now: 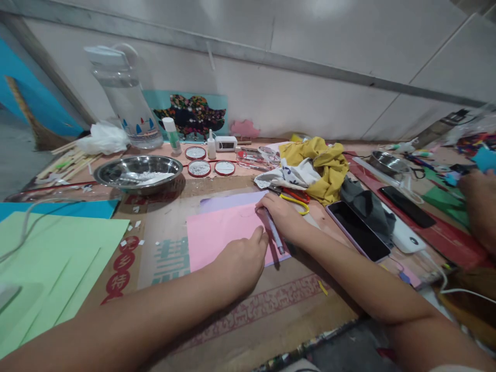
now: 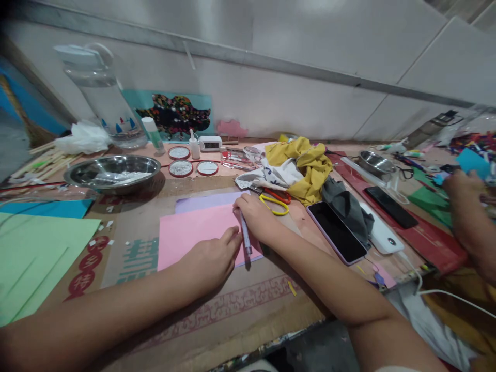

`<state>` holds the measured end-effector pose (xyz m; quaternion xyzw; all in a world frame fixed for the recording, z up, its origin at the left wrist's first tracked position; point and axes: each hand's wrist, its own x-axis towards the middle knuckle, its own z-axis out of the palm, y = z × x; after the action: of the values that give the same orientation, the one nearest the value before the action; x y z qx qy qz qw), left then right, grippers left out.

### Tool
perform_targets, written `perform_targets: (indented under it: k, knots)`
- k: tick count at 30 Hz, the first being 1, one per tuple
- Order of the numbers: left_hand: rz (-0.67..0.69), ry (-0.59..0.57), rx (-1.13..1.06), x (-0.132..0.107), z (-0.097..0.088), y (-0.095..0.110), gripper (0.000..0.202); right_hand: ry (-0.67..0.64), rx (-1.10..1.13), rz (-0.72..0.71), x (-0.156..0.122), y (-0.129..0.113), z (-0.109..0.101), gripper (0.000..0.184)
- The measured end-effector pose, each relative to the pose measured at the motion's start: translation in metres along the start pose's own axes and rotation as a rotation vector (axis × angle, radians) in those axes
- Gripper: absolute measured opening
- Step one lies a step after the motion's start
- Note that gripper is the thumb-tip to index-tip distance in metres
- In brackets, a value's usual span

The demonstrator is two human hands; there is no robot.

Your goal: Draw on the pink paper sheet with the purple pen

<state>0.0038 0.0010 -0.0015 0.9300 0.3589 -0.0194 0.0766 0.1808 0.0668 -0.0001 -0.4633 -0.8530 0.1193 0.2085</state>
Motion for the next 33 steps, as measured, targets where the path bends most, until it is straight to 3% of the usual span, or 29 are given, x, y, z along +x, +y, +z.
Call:
perform_targets:
  k: [5, 10, 15, 21, 26, 33]
  knots:
    - [-0.002, 0.010, 0.008, 0.000, 0.002, 0.001, 0.056, -0.067, 0.093, -0.001, 0.000, 0.002, 0.000, 0.010]
    - [0.001, 0.009, 0.026, 0.001, 0.004, 0.002, 0.048, 0.037, 0.062, -0.011, 0.002, 0.008, 0.004, 0.010]
    - [0.006, 0.021, 0.039, 0.000, 0.001, 0.002, 0.051, -0.006, 0.097, -0.008, 0.001, 0.009, 0.004, 0.008]
    - [0.018, 0.015, 0.068, 0.000, 0.001, 0.003, 0.049, 0.088, 0.095, -0.044, 0.004, 0.012, 0.006, 0.012]
    - [0.012, 0.021, 0.094, 0.000, 0.003, 0.003, 0.054, 0.045, 0.094, -0.028, 0.002, 0.012, 0.007, 0.008]
    - [0.027, 0.025, 0.103, 0.000, 0.006, 0.003, 0.052, 0.153, 0.119, -0.038, 0.005, 0.022, 0.017, 0.007]
